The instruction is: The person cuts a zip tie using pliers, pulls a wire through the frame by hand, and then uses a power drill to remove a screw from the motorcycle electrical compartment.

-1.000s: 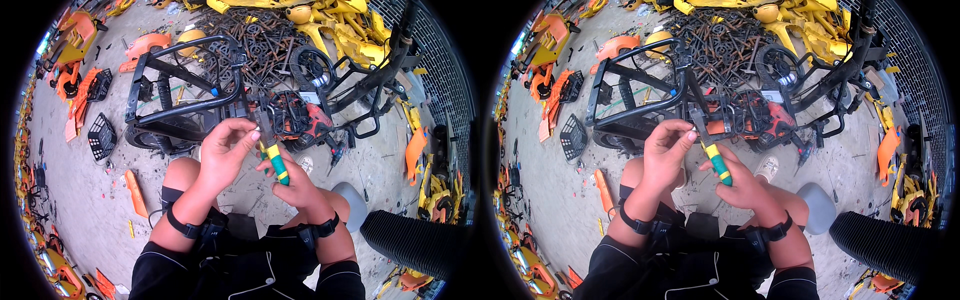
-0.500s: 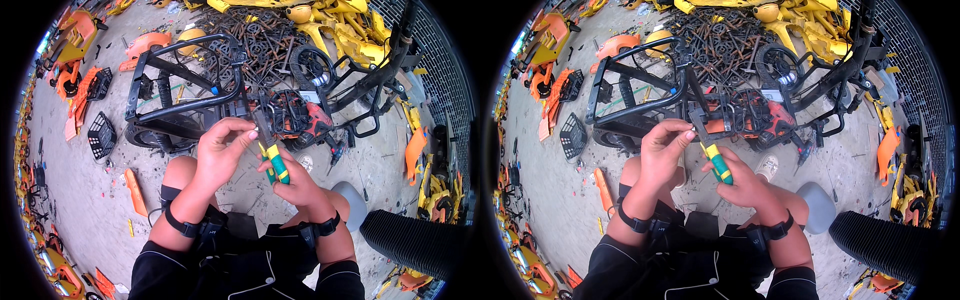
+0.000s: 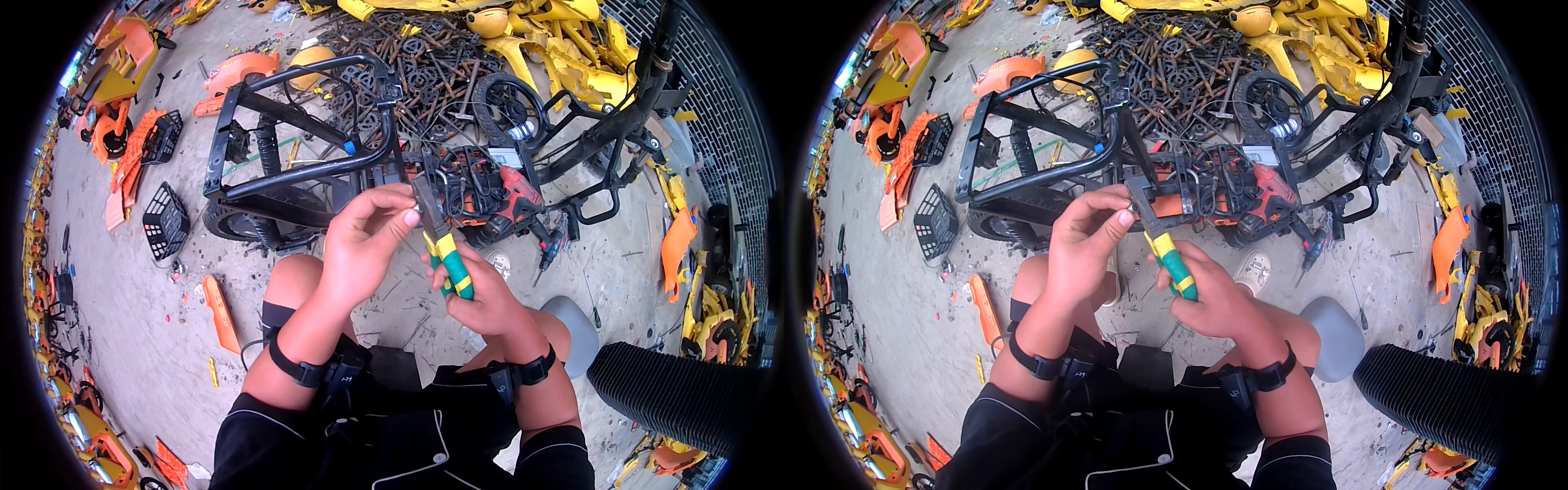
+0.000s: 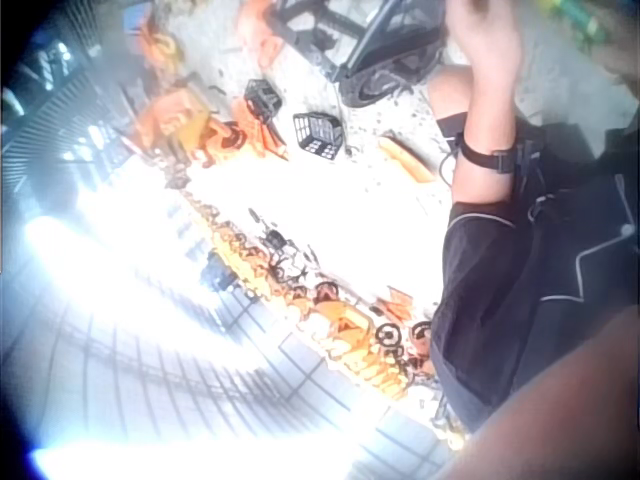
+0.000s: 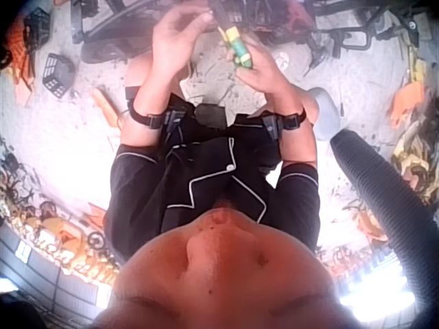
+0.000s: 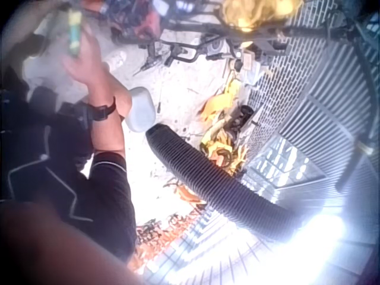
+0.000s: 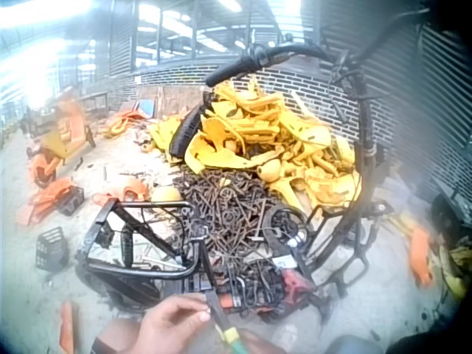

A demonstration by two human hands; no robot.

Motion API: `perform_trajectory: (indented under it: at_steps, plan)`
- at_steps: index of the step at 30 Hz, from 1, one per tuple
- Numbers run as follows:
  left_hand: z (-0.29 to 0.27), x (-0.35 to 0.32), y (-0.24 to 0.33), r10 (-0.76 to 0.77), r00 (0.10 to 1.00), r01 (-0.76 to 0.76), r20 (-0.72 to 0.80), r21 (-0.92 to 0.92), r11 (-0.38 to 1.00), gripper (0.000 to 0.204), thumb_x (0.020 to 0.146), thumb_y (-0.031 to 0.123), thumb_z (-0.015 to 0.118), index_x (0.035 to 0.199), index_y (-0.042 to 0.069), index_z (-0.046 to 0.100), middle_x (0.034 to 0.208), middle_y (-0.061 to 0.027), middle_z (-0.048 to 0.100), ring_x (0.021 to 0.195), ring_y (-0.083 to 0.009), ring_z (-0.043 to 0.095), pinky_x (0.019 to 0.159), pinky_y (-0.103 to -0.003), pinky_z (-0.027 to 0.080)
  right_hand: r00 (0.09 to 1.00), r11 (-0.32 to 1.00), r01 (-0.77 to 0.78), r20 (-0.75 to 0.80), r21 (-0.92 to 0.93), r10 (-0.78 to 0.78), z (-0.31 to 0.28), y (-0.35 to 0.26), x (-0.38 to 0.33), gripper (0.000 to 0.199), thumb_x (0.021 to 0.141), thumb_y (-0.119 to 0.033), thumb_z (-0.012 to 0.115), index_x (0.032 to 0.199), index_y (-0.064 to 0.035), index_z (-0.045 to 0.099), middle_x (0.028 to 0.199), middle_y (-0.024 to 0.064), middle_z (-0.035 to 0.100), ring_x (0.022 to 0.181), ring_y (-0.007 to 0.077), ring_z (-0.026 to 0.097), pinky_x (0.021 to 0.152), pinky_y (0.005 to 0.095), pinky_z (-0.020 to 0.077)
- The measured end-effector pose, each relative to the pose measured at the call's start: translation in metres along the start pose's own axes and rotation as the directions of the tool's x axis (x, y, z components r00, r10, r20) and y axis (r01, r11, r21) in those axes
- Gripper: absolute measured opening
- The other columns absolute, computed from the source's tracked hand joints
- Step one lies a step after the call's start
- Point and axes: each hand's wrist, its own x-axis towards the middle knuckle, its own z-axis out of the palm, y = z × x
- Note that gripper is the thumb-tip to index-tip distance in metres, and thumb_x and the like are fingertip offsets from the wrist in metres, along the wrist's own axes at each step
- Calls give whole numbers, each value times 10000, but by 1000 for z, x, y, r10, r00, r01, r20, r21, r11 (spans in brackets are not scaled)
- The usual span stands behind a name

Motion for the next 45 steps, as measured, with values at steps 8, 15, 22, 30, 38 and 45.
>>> perform_trajectory:
  at_steps: [8,15,22,30,38,45]
  plan:
    - [-2,1,-3,-105,994,107,29,-87,990,141,980,22,656,1117,4,629,1225,-109,664,1062,-168,657,939,-345,565,996,994,-89,24,66,88,3,4,-4,567,761,74,511,1315,-4,415,1345,143,566,1075,148,533,897,318,473]
    - [1,-1,-3,-118,993,118,12,-93,989,141,967,-4,663,1106,-11,635,1231,-114,663,1067,-166,658,960,-337,556,999,996,33,13,79,-34,5,17,-3,795,763,99,501,1495,-40,223,1439,174,493,1276,235,533,974,350,447]
    - [7,-2,2,-87,996,87,13,-105,991,116,961,-49,651,1070,-22,625,1182,-104,673,1054,-147,656,878,-279,560,996,994,-79,38,76,76,3,10,-3,942,755,106,477,1615,-75,136,1455,155,483,1315,242,526,996,357,453]
    - [2,-1,0,-90,996,89,8,36,995,112,954,-30,667,1062,-22,636,1201,-115,686,1066,-153,651,950,-313,536,994,995,-95,49,39,93,0,11,-3,927,740,100,479,1611,-73,212,1369,118,527,1212,206,560,961,326,475]
    - [2,0,-4,-97,995,97,-6,48,994,103,962,-12,665,1058,-23,631,1170,-104,702,1057,-143,653,938,-300,533,992,991,-117,48,61,115,-3,9,-5,878,777,64,547,1586,-12,216,1329,151,560,1176,236,584,1029,359,459]
    - [3,4,-3,-169,985,170,27,-33,985,118,977,23,659,1085,-20,637,1202,-113,678,1050,-158,656,946,-322,549,993,990,-110,55,89,106,-3,7,-1,896,793,67,528,1610,-31,174,1405,178,525,1301,266,558,1051,360,446]
